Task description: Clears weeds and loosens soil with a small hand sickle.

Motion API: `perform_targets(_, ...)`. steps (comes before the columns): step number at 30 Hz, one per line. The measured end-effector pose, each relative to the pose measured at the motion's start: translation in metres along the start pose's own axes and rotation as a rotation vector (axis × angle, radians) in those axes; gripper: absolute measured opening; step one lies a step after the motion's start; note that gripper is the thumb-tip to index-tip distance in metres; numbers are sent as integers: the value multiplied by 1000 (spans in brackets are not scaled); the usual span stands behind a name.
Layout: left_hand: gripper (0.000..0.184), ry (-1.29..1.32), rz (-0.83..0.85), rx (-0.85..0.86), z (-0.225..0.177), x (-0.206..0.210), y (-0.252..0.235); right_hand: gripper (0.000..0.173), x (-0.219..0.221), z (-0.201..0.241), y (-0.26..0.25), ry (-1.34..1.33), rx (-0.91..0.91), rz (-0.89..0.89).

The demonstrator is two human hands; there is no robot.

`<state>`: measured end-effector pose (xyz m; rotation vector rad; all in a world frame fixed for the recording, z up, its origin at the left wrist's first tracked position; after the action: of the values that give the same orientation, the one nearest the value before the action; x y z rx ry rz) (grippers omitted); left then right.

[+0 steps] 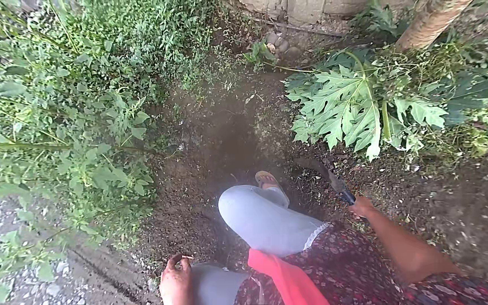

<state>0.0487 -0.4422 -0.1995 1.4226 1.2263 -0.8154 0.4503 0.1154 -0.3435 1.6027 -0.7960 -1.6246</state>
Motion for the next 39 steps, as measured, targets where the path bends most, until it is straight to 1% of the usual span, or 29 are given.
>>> perform_targets(2, 31, 4, -1, 10, 0, -1, 1, 53, -14, -13, 3, 51, -5, -1)
perform_targets(4, 31, 3, -3, 10, -1, -1, 1, 51, -22, -14, 7, -5, -3, -11)
perform_targets(6, 31, 12, -1, 6, -4, -2, 2, 47, -22, -6, 13, -181, 18, -33)
perform_targets(8, 31, 12, 0, 9, -5, -2, 2, 45, -10, 10, 15, -401, 27, -61)
perform_targets(9, 31, 11, 0, 11, -5, -2, 1, 45, -2, 18, 14, -468, 28, -64)
perform_targets(10, 31, 11, 1, 13, -5, -2, 1, 45, 5, 23, 13, -468, 30, -54)
perform_targets(11, 31, 12, 5, 11, -6, -1, 2, 47, 10, 25, 11, -397, 30, -34)
perform_targets(14, 31, 13, 5, 14, -5, -2, 3, 53, 14, 13, 5, -70, 1, 34)
perform_targets(17, 32, 10, 6, 28, -2, -3, 3, 55, -6, -3, 5, 49, -31, -6)
perform_targets(19, 32, 19, 3, 39, -1, -4, 4, 52, -15, -8, 7, 26, -36, -20)
perform_targets(21, 32, 19, 3, 28, -2, -3, 4, 50, -18, -3, 12, -106, -19, -42)
perform_targets(23, 32, 19, 7, 10, -5, -3, 5, 50, -9, 8, 16, -280, -3, -69)
perform_targets(24, 32, 18, 7, 5, -5, -3, 5, 50, -3, 15, 17, -319, 2, -68)
perform_targets(25, 32, 13, 5, 2, -6, -3, 4, 49, 3, 20, 16, -303, 2, -58)
perform_targets(27, 31, 16, 2, 4, -6, -3, 3, 50, 8, 21, 11, -115, -15, -23)
perform_targets(29, 31, 21, 3, 13, -4, -3, 2, 54, 6, 10, 6, 90, -40, -1)
perform_targets(31, 30, 31, -14, 26, -2, -4, 2, 56, -14, 5, 11, 222, -62, -29)
perform_targets(32, 30, 34, -17, 29, -2, -5, 3, 55, -23, 3, 12, 245, -76, -38)
perform_targets(34, 30, 35, -15, 25, 0, -6, 4, 54, -32, 5, 15, 215, -82, -43)
perform_targets(36, 31, 38, -17, 19, 0, -7, 5, 52, -31, 14, 21, 73, -65, -63)
perform_targets(38, 31, 31, -14, 12, -2, -7, 7, 51, -14, 28, 23, -134, -47, -84)
perform_targets(39, 31, 29, -13, 10, -2, -7, 7, 51, -3, 34, 23, -196, -35, -77)
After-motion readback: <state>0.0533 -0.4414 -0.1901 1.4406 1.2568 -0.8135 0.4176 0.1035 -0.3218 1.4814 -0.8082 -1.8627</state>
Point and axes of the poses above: each hand's wrist, its own y-axis away from the middle knuckle, its own x-axis out of the palm, z = x × y, the point moved 7 cm from there along -y, towards the middle knuckle, and after that the axes turned 4 degrees about y, right-handed, at the moved point
